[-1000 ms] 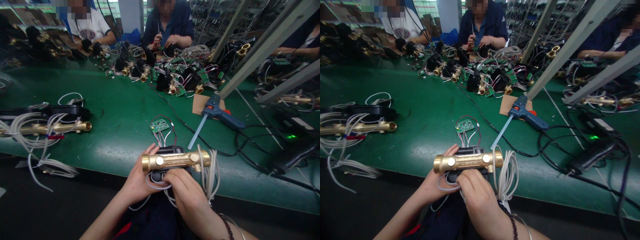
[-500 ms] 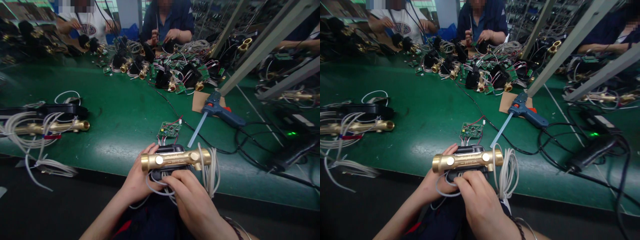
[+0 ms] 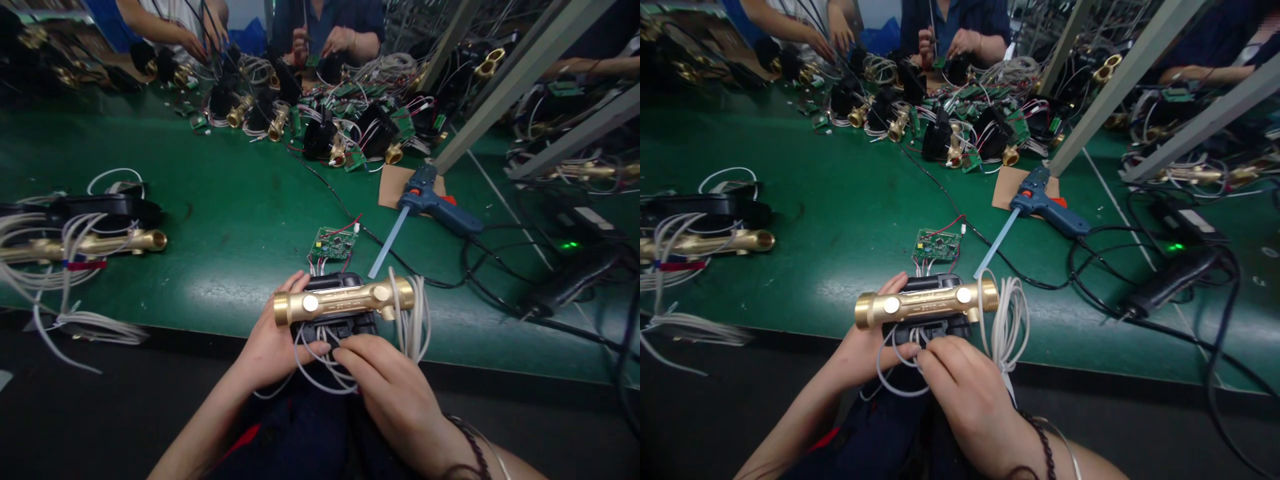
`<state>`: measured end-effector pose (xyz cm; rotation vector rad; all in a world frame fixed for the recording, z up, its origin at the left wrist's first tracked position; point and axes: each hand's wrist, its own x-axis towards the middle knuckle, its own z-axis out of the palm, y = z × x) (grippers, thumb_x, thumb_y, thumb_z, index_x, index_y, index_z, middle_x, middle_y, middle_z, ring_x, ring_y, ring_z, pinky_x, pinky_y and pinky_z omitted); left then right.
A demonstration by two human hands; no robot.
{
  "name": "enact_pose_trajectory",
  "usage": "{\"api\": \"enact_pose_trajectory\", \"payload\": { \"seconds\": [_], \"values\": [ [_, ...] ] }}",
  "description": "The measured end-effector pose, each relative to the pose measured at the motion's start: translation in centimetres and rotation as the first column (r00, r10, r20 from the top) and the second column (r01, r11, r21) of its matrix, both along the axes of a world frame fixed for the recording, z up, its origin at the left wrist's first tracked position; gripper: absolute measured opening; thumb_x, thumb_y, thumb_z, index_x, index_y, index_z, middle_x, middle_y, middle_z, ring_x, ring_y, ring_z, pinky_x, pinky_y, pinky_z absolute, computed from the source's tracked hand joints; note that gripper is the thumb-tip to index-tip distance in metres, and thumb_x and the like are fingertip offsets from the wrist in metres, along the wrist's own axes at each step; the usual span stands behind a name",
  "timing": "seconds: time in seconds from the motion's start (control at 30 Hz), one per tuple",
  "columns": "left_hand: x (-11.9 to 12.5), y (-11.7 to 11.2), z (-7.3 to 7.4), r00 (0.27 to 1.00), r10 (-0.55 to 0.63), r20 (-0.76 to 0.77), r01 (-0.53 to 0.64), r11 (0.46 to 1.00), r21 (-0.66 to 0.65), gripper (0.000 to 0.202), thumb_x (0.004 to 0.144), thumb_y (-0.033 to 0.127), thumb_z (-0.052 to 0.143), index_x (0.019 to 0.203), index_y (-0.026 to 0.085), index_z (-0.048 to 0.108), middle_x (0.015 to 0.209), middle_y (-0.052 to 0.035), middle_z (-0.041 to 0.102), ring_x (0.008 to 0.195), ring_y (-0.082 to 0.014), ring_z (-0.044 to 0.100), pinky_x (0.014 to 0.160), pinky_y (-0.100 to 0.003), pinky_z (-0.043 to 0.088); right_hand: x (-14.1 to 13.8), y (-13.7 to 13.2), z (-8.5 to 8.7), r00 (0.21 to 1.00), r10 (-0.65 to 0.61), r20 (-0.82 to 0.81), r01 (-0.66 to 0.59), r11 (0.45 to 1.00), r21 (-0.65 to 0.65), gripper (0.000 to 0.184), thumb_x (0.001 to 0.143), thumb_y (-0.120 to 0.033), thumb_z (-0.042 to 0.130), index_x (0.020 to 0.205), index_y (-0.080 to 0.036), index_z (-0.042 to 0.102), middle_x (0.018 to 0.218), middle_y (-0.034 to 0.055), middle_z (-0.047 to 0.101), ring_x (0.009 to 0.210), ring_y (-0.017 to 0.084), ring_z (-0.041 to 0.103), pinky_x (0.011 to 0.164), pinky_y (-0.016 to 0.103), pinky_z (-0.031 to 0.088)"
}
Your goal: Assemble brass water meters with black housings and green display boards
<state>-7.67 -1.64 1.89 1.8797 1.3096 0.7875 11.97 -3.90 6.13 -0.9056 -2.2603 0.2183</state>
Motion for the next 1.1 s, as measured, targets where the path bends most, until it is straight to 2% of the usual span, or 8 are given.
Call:
{"api": "enact_pose_trajectory", "payload": {
  "seconds": [0.2, 0.4, 0.53, 0.67, 0.77, 0.9, 1.0, 1.1],
  "values": [
    [0.2, 0.0, -0.1, 0.999, 0.018, -0.05, -0.018, 1.0, -0.003, 0.088, 0.072, 0.052, 0.068, 0.142, 0.02, 0.026, 0.148, -0.0178, 0.03, 0.137, -0.0337, 0.028, 0.11, -0.056, 0.026, 0.0, 0.2, -0.5, 0.996, -0.091, 0.002, 0.09, 0.993, 0.081, 0.035, 0.098, -0.01, 0.029, 0.09, -0.015, 0.063, 0.081, 0.0069, 0.068, 0.074, 0.015, 0.064, 0.068, 0.024, 0.054],
    [0.2, -0.1, 0.2, 0.998, 0.024, -0.054, -0.026, 0.999, -0.031, 0.088, 0.073, 0.054, 0.067, 0.143, 0.022, 0.024, 0.149, -0.0173, 0.029, 0.138, -0.0334, 0.027, 0.11, -0.056, 0.027, -0.3, 0.1, -1.0, 0.978, -0.202, -0.058, 0.206, 0.976, 0.071, 0.031, 0.095, -0.008, 0.033, 0.095, -0.016, 0.063, 0.084, 0.007, 0.067, 0.078, 0.015, 0.064, 0.069, 0.024, 0.054],
    [0.1, 0.0, 0.0, 1.0, 0.006, -0.023, -0.007, 1.0, -0.024, 0.087, 0.073, 0.055, 0.065, 0.143, 0.021, 0.026, 0.149, -0.0178, 0.029, 0.138, -0.0335, 0.027, 0.11, -0.056, 0.026, -0.5, 0.0, -1.2, 1.0, -0.01, -0.019, 0.009, 0.999, -0.053, 0.027, 0.097, -0.016, 0.037, 0.094, -0.018, 0.064, 0.084, 0.0039, 0.066, 0.079, 0.014, 0.063, 0.072, 0.022, 0.053],
    [0.0, 0.1, -0.1, 1.0, 0.006, -0.015, -0.006, 1.0, -0.019, 0.088, 0.073, 0.056, 0.066, 0.143, 0.022, 0.026, 0.149, -0.0168, 0.029, 0.138, -0.034, 0.027, 0.111, -0.056, 0.024, -0.1, -0.1, -1.1, 0.989, 0.15, 0.011, -0.147, 0.98, -0.132, 0.033, 0.099, -0.018, 0.033, 0.089, -0.019, 0.064, 0.086, 0.0036, 0.067, 0.081, 0.014, 0.061, 0.076, 0.023, 0.053],
    [0.0, 0.1, 0.0, 1.0, 0.005, -0.022, -0.006, 0.999, -0.036, 0.088, 0.072, 0.054, 0.068, 0.143, 0.023, 0.026, 0.15, -0.0149, 0.028, 0.138, -0.0342, 0.025, 0.111, -0.056, 0.025, 0.5, 0.0, -1.1, 0.986, 0.162, 0.037, -0.156, 0.978, -0.135, 0.035, 0.1, -0.019, 0.03, 0.089, -0.015, 0.063, 0.082, 0.0054, 0.066, 0.076, 0.016, 0.06, 0.069, 0.025, 0.053],
    [0.2, -0.2, 0.1, 0.999, 0.029, -0.038, -0.03, 0.999, -0.021, 0.087, 0.072, 0.055, 0.067, 0.142, 0.023, 0.027, 0.151, -0.0151, 0.027, 0.139, -0.0338, 0.024, 0.111, -0.055, 0.025, 1.1, -0.1, -1.5, 0.988, 0.139, 0.062, -0.119, 0.96, -0.252, 0.037, 0.099, -0.015, 0.026, 0.089, -0.015, 0.061, 0.082, 0.0056, 0.065, 0.072, 0.016, 0.059, 0.062, 0.025, 0.052],
    [0.5, -0.4, -0.1, 0.996, 0.067, -0.058, -0.067, 0.998, 0.001, 0.086, 0.072, 0.051, 0.068, 0.142, 0.021, 0.027, 0.15, -0.0164, 0.026, 0.138, -0.0344, 0.025, 0.111, -0.056, 0.025, 1.3, -0.1, -1.2, 0.983, 0.181, 0.045, -0.156, 0.931, -0.329, 0.032, 0.092, -0.004, 0.032, 0.094, -0.016, 0.062, 0.087, 0.0058, 0.067, 0.079, 0.016, 0.061, 0.069, 0.027, 0.055],
    [0.9, -0.5, -0.4, 0.996, 0.063, -0.068, -0.062, 0.998, 0.021, 0.086, 0.072, 0.044, 0.067, 0.142, 0.021, 0.024, 0.149, -0.0169, 0.028, 0.138, -0.0355, 0.024, 0.111, -0.057, 0.025, 1.4, 0.2, 0.1, 0.97, 0.244, 0.004, -0.219, 0.879, -0.423, 0.036, 0.083, 0.0, 0.039, 0.108, -0.016, 0.059, 0.103, 0.0068, 0.068, 0.093, 0.015, 0.061, 0.081, 0.028, 0.055]
  ]
}}
